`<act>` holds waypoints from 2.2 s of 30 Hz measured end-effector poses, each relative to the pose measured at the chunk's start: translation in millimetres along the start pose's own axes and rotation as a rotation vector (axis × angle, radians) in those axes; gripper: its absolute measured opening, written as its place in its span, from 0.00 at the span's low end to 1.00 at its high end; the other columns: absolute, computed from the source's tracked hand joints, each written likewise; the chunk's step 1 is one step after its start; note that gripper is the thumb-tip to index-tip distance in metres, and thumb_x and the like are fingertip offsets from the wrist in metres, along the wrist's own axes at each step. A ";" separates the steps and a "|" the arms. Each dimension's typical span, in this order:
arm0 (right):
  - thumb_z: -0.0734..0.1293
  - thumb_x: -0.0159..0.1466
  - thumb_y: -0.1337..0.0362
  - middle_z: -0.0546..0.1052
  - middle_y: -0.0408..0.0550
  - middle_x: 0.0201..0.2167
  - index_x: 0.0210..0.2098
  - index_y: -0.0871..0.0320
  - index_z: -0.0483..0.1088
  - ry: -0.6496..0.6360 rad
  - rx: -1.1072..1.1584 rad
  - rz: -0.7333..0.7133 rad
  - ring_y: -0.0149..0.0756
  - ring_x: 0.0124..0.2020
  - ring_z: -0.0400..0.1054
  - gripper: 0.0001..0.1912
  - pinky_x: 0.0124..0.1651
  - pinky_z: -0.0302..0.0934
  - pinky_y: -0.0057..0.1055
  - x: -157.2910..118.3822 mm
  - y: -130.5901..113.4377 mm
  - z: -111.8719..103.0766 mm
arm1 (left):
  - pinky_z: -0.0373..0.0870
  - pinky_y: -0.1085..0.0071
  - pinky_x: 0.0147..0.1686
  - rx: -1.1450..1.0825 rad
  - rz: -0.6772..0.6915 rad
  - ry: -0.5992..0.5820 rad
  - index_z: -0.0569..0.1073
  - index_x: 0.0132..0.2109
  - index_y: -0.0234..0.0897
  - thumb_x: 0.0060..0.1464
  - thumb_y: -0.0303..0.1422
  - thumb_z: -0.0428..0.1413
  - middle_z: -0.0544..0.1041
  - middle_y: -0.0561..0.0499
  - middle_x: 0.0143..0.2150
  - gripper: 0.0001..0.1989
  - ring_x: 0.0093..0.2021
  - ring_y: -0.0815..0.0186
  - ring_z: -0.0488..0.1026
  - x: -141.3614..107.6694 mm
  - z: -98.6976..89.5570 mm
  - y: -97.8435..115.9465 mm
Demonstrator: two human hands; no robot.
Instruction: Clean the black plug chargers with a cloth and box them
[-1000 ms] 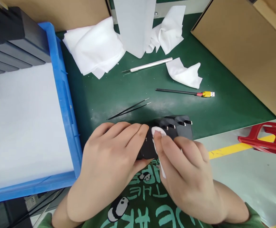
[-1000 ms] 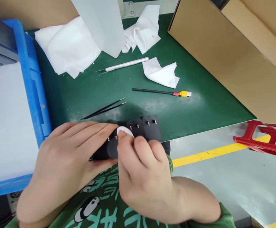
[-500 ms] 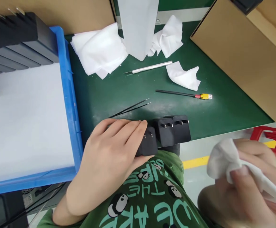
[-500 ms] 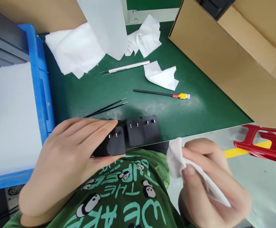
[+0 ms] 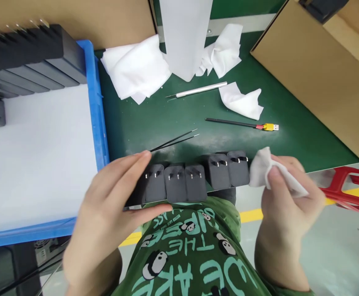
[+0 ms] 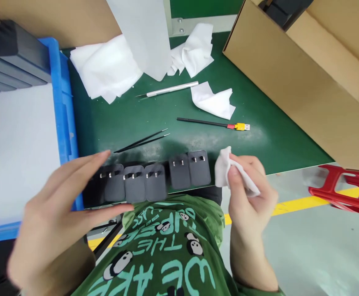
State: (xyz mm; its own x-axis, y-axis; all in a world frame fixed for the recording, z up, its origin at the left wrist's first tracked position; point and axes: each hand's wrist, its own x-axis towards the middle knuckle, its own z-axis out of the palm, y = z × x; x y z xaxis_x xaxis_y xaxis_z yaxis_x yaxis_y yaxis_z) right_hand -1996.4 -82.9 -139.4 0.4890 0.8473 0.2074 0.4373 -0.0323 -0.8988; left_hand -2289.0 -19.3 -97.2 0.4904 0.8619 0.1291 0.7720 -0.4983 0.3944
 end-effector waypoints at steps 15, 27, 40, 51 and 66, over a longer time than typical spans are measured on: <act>0.66 0.68 0.64 0.72 0.47 0.36 0.48 0.48 0.79 0.008 0.139 0.044 0.34 0.37 0.67 0.13 0.34 0.59 0.31 -9.8 3.5 32.5 | 0.74 0.54 0.51 -0.066 0.008 0.119 0.65 0.62 0.42 0.57 0.38 0.64 0.73 0.41 0.53 0.29 0.52 0.52 0.73 9.9 23.8 14.1; 0.69 0.64 0.63 0.69 0.57 0.59 0.52 0.53 0.67 -0.323 -0.295 -0.271 0.52 0.62 0.65 0.17 0.59 0.65 0.53 36.8 5.9 -19.7 | 0.68 0.55 0.62 -0.203 0.032 -0.100 0.59 0.69 0.46 0.58 0.42 0.63 0.67 0.44 0.67 0.36 0.66 0.53 0.65 9.7 -6.8 -2.3; 0.72 0.63 0.49 0.68 0.60 0.61 0.68 0.55 0.57 -0.655 -0.356 -0.683 0.54 0.65 0.61 0.40 0.64 0.62 0.56 34.3 -25.9 22.1 | 0.72 0.50 0.56 0.098 0.254 -0.138 0.60 0.68 0.36 0.56 0.43 0.65 0.71 0.36 0.64 0.39 0.63 0.45 0.68 26.6 -0.2 8.8; 0.67 0.65 0.71 0.77 0.54 0.48 0.55 0.52 0.72 -0.228 -0.557 -0.583 0.47 0.47 0.72 0.19 0.48 0.69 0.46 26.6 20.5 -4.2 | 0.73 0.52 0.54 0.060 0.248 -0.098 0.57 0.69 0.35 0.55 0.43 0.64 0.74 0.37 0.61 0.41 0.59 0.47 0.72 24.0 -8.9 0.2; 0.68 0.60 0.74 0.75 0.48 0.35 0.50 0.39 0.79 0.127 -0.194 -0.386 0.38 0.32 0.67 0.26 0.30 0.57 0.35 -14.5 -20.3 -7.4 | 0.76 0.60 0.39 0.266 0.408 -0.108 0.61 0.65 0.28 0.55 0.51 0.62 0.74 0.35 0.59 0.41 0.54 0.49 0.74 28.8 -4.3 -0.2</act>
State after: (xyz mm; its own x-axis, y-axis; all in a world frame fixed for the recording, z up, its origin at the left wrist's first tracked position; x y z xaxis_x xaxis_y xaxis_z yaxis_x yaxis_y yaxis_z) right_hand -2006.8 -98.4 -121.4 0.3457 0.7456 0.5697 0.7335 0.1639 -0.6596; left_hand -2276.8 6.0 -89.7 0.8023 0.5839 0.1242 0.5778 -0.8118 0.0841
